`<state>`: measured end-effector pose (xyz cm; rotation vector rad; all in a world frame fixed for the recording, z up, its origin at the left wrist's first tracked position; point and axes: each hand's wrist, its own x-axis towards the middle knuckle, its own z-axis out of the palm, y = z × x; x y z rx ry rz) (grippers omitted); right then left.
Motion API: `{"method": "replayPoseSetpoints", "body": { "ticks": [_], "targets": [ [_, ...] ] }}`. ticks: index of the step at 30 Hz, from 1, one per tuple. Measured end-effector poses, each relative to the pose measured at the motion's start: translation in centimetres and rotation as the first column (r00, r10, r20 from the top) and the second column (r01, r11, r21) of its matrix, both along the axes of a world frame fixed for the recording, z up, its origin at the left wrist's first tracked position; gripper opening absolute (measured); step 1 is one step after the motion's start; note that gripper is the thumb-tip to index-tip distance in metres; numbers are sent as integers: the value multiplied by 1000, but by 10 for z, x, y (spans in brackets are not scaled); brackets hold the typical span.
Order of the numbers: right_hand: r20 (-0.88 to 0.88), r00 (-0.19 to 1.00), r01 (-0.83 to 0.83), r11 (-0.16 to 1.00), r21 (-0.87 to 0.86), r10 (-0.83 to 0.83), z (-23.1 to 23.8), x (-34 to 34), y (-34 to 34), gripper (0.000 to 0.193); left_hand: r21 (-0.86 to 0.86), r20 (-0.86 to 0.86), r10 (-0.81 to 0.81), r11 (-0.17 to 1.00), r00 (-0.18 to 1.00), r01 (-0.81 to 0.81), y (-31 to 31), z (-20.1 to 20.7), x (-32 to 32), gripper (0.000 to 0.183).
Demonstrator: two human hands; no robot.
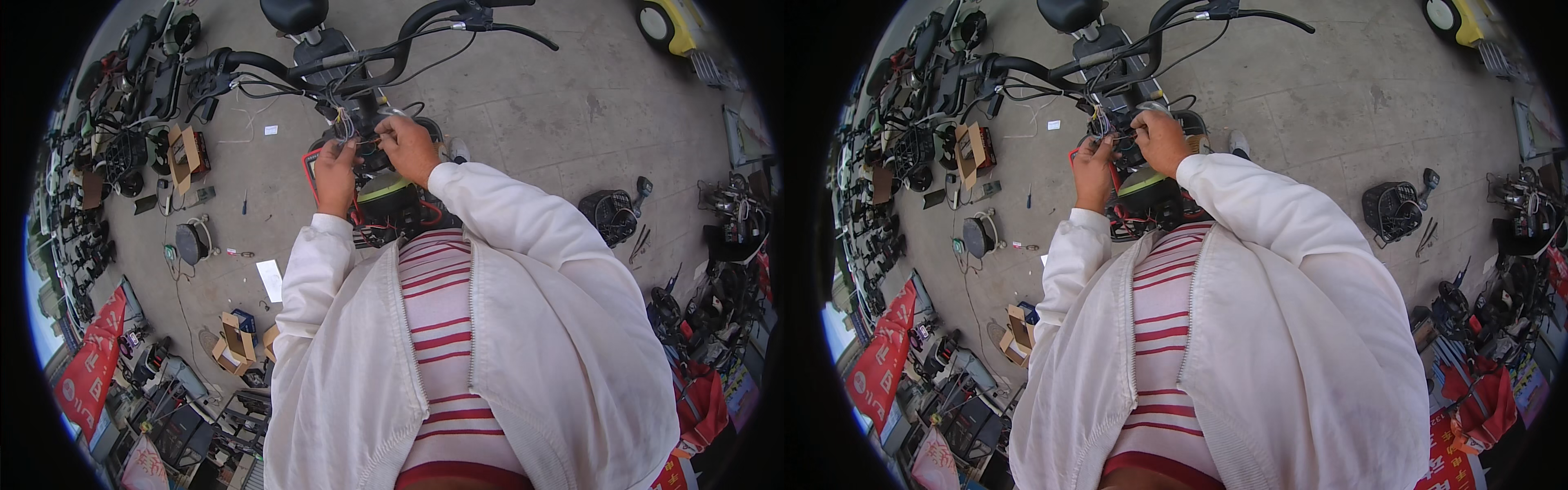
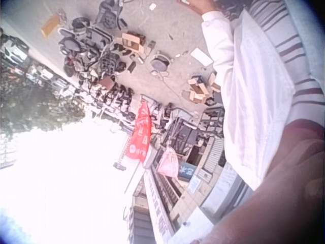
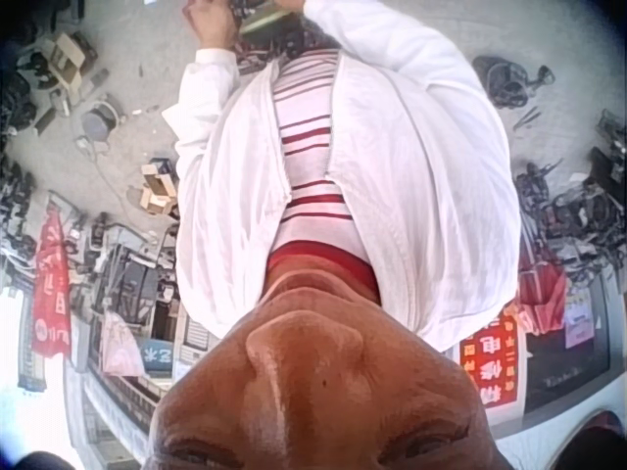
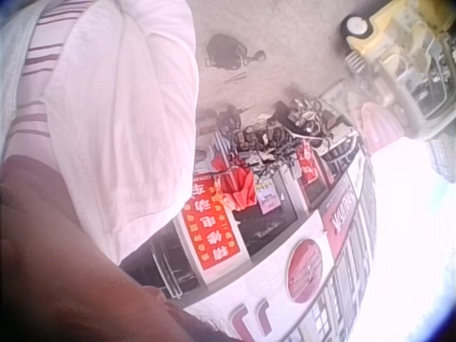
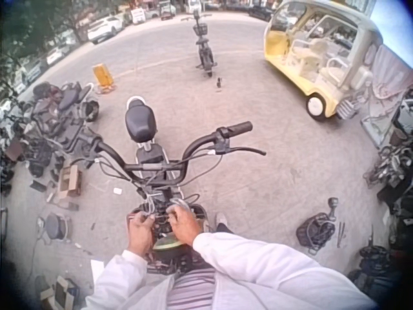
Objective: The person uses a multimeter to test continuity and voltage on exposed wires at the handlebar area of an electric scooter. They repeatedly connect and disconnect multimeter probes to different wire ends, occasionally adjusting the handlebar grip and a small black component near the wiring.
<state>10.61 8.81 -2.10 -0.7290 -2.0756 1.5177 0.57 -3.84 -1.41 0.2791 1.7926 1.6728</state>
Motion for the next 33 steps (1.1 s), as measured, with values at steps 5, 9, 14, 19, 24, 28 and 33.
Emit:
{"method": "replayPoseSetpoints", "body": {
  "ticks": [5,9,14,19,24,28,33],
  "targets": [
    [78,996,-38,995,-89,45,12,5,8,11,43,112,40,998,993,-45,4,10,5,14],
    [38,990,-120,950,-289,137,21,1,4,11,28,110,19,999,994,-22,7,14,5,15],
    [-51,979,-176,942,286,198,14,-4,2,11,-1,66,-11,1000,998,11,7,14,4,14],
    [79,959,-279,854,438,273,21,-8,3,11,11,113,8,1000,994,-9,8,18,7,15],
    [103,958,-285,847,449,268,26,-13,4,11,181,212,12,982,977,-51,11,23,13,13],
    [126,962,-273,897,347,244,34,-15,5,8,243,228,42,965,973,-99,11,20,14,4],
    [50,985,-170,968,183,164,31,-21,2,12,242,209,67,963,976,-118,10,15,12,3]
  ]
}}
